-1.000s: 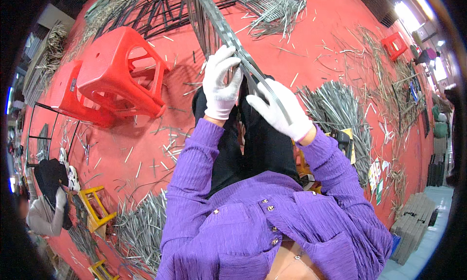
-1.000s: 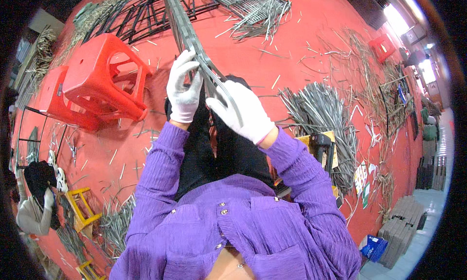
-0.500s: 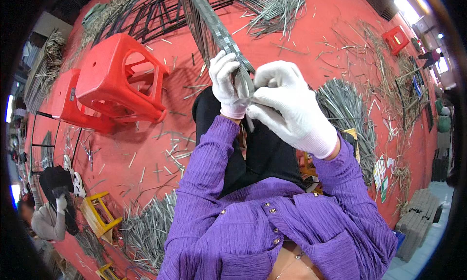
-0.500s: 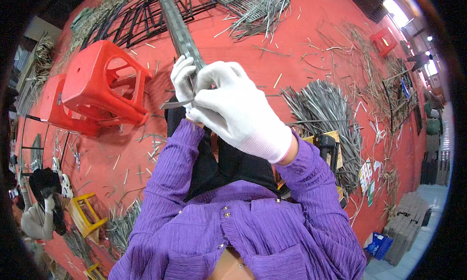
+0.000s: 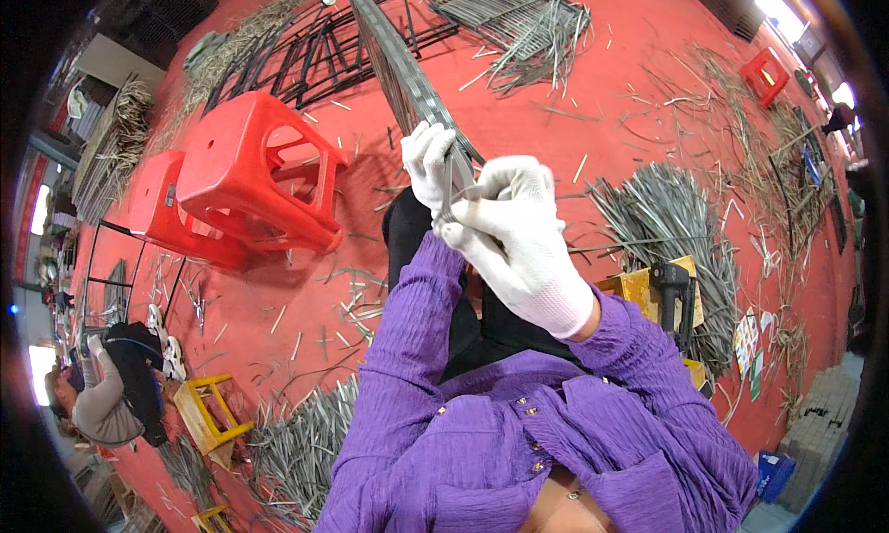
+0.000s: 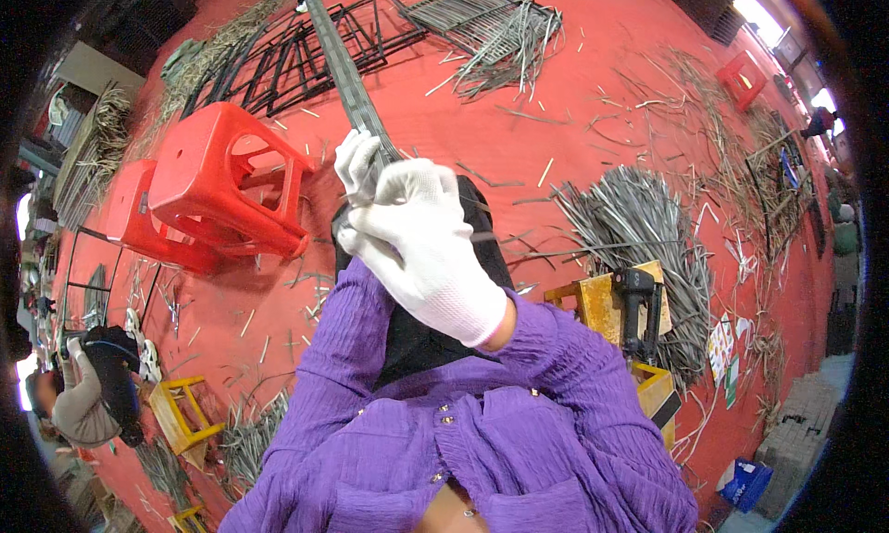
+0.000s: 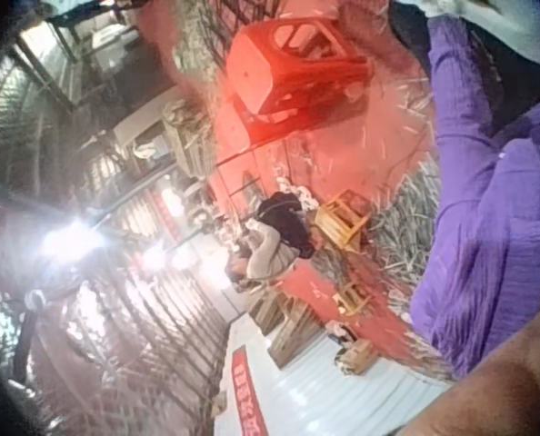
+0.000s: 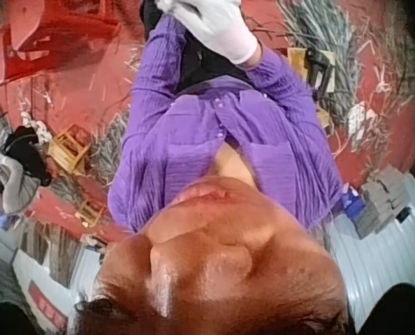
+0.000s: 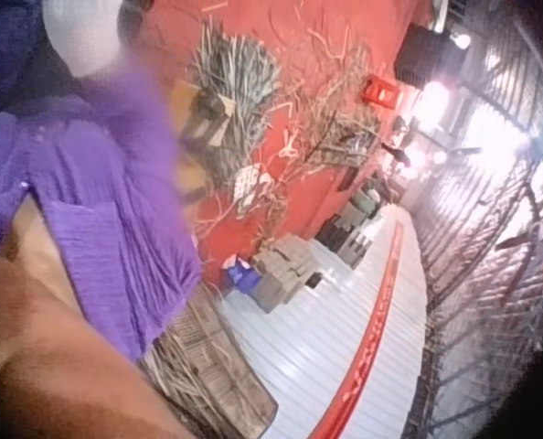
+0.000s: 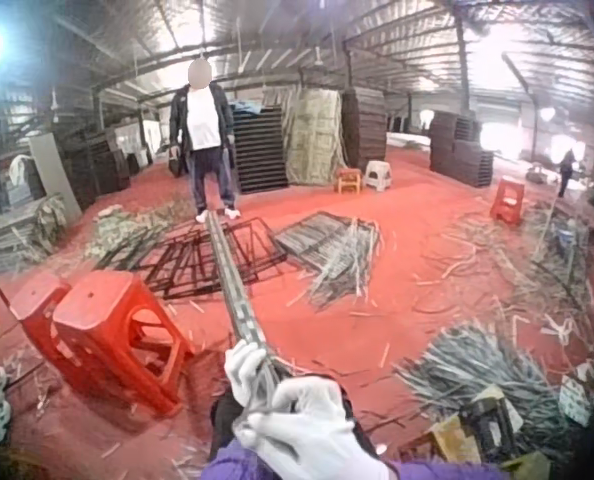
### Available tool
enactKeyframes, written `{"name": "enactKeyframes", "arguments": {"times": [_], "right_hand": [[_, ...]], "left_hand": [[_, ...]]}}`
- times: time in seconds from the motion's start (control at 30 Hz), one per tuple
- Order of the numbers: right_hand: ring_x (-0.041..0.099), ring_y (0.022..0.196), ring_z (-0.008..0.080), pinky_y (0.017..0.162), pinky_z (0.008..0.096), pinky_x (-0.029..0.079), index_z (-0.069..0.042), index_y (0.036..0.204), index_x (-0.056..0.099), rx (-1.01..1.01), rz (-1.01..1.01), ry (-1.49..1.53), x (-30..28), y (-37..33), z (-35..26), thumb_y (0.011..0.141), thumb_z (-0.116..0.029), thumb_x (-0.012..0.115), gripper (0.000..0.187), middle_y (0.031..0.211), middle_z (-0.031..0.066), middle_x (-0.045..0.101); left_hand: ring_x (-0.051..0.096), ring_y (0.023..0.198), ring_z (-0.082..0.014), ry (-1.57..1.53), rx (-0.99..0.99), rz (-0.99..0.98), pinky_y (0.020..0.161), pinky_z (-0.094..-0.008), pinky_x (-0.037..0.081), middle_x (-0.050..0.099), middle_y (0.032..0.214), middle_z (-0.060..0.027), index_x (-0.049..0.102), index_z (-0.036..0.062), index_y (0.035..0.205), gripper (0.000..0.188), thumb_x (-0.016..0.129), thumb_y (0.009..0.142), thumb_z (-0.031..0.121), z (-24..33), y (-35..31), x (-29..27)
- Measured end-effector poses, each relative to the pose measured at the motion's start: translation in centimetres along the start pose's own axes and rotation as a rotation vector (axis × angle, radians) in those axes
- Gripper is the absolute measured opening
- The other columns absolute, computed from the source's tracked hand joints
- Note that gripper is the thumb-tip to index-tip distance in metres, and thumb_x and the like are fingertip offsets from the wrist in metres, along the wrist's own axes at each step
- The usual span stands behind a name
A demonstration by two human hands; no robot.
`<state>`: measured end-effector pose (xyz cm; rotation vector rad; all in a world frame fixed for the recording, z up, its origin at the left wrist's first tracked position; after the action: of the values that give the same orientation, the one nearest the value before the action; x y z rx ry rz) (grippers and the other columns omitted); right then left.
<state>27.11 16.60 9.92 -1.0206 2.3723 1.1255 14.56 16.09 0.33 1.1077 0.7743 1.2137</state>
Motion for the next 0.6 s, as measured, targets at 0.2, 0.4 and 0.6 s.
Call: {"name": "enactKeyframes", "arguments": {"times": [0.2, 0.4, 0.6], "right_hand": [[0.051, 0.103, 0.0270, 0.091, 0.0385, 0.042, -0.007, 0.089, 0.069, -0.143, -0.159, 0.191, 1.3, -0.3, -1.1, 0.085, -0.016, 0.070, 0.010, 0.103, 0.0095, 0.055], [0.056, 0.086, 0.0126, 0.071, 0.0243, 0.041, -0.009, 0.097, 0.062, 0.469, -0.209, 1.440, 2.6, 3.4, 3.3, 0.102, -0.023, 0.048, 0.020, 0.099, -0.0003, 0.058], [0.050, 0.078, 0.0062, 0.072, 0.0245, 0.041, -0.001, 0.094, 0.068, 0.482, 0.021, 0.757, 2.8, -1.5, 3.4, 0.103, -0.022, 0.050, 0.029, 0.082, -0.0019, 0.060]], "left_hand": [[0.063, 0.103, -0.0303, 0.100, 0.036, 0.030, 0.088, -0.0431, 0.047, 0.064, 0.104, -0.0088, 0.068, 0.0092, 0.106, 0.026, 0.068, 0.080, 0.012, -0.8, -0.8, 0.8], [0.060, 0.099, -0.0286, 0.002, -0.189, -0.147, 0.089, -0.0441, 0.044, 0.062, 0.101, -0.0054, 0.066, 0.0114, 0.102, 0.022, 0.067, 0.083, 0.021, -3.5, -2.5, 2.1], [0.060, 0.105, -0.0249, 0.121, 0.031, -0.010, 0.100, -0.0465, 0.042, 0.060, 0.108, -0.0021, 0.067, 0.0154, 0.109, 0.032, 0.070, 0.077, 0.010, -0.7, -1.0, 1.0]]}}
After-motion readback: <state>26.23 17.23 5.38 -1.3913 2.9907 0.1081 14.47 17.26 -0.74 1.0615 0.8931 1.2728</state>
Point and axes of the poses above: each hand's wrist, its own y-axis towards the middle knuckle, its own x-axis out of the palm, z = x × y, the point moved 10 cm from there along y, towards the middle knuckle
